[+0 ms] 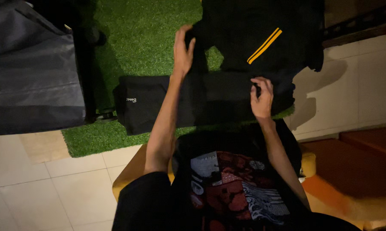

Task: The person packs items into a suitcase by smoothing a white cloth, placing it inside, securing it with internal straps, and then folding a black shirt on a green surface.

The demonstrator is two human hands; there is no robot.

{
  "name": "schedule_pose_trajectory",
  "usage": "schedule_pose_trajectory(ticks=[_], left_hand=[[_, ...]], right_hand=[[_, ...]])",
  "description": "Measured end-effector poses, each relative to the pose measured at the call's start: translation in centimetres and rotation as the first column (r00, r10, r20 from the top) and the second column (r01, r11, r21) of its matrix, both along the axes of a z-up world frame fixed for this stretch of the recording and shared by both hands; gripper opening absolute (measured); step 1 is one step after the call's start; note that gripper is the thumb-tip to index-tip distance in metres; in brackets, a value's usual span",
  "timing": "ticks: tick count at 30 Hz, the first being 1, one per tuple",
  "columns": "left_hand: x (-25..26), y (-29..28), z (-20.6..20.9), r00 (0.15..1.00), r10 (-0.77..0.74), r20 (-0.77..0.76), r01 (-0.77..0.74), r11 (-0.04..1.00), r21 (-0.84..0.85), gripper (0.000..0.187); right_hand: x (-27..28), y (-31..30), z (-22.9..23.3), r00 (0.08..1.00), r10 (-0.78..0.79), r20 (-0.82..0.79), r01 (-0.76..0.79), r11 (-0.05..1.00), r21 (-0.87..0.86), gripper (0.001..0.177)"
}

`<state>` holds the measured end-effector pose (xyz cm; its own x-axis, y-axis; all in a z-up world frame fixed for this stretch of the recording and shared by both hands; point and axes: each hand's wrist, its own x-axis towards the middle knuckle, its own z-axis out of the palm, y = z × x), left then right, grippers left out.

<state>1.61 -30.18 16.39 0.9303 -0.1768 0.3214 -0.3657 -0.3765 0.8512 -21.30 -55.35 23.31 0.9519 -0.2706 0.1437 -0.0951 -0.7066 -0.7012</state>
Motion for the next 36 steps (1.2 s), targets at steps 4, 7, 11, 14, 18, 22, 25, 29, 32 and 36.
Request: schedule_pose_trajectory(ticks=[4, 7, 11, 14, 18, 22, 25, 29, 32, 36], left_hand=[[-3.8, 3.2, 0.3, 0.892, -0.178, -0.415, 0.245, 0.963, 0.112, 0.024], [-5.8, 5.4, 0.0, 0.962, -0.171, -0.215, 0.249, 0.874, 0.419, 0.020], [-6.3, 6.2, 0.2, 0.967, -0.132, -0.219, 0.228, 0.834, 0.502, 0.018], [-6.4, 6.3, 0.9, 0.959, -0.110, -0.260, 0.226, 0.852, 0.473, 0.023], [-6.0, 6.2, 2.1, 0.914, -0.093, -0.396, 0.293, 0.825, 0.483, 0.043], [-5.5, 6.7, 1.5, 0.876, -0.122, -0.466, 0.354, 0.820, 0.450, 0.042], [-7.1, 6.0, 0.1, 0.950, -0.061, -0.307, 0.212, 0.846, 0.488, 0.041], [-10.5, 4.4, -2.4, 0.996, -0.073, 0.056, 0.026, 0.808, 0.589, 0.038], [-14.9, 1.8, -3.7, 0.985, -0.172, 0.032, 0.117, 0.780, 0.614, 0.039], [-17.4, -0.5, -3.8, 0.985, -0.171, 0.008, 0.119, 0.713, 0.691, 0.073]], right_hand=[[2.3, 0.4, -0.1, 0.993, 0.117, 0.000, -0.116, 0.984, -0.134, 0.027], [3.6, 0.5, -0.8, 0.977, 0.196, -0.085, -0.211, 0.949, -0.236, 0.033], [5.0, -0.2, -2.7, 0.969, 0.161, -0.189, -0.225, 0.890, -0.396, 0.023], [5.3, -0.5, -3.8, 0.973, 0.112, -0.202, -0.195, 0.868, -0.456, 0.021], [5.4, 0.0, -4.4, 0.980, 0.077, -0.182, -0.153, 0.875, -0.459, 0.025], [5.3, 0.4, -4.5, 0.982, 0.036, -0.188, -0.124, 0.867, -0.482, 0.030], [5.3, 1.1, -4.4, 0.979, 0.001, -0.205, -0.109, 0.851, -0.513, 0.034], [3.9, 2.3, -3.9, 0.995, 0.050, -0.087, -0.084, 0.886, -0.457, 0.043], [2.6, 3.9, -4.7, 0.983, 0.183, 0.026, -0.177, 0.972, -0.157, 0.049], [0.4, 4.7, -5.8, 0.914, 0.346, -0.211, -0.403, 0.828, -0.389, 0.061]])
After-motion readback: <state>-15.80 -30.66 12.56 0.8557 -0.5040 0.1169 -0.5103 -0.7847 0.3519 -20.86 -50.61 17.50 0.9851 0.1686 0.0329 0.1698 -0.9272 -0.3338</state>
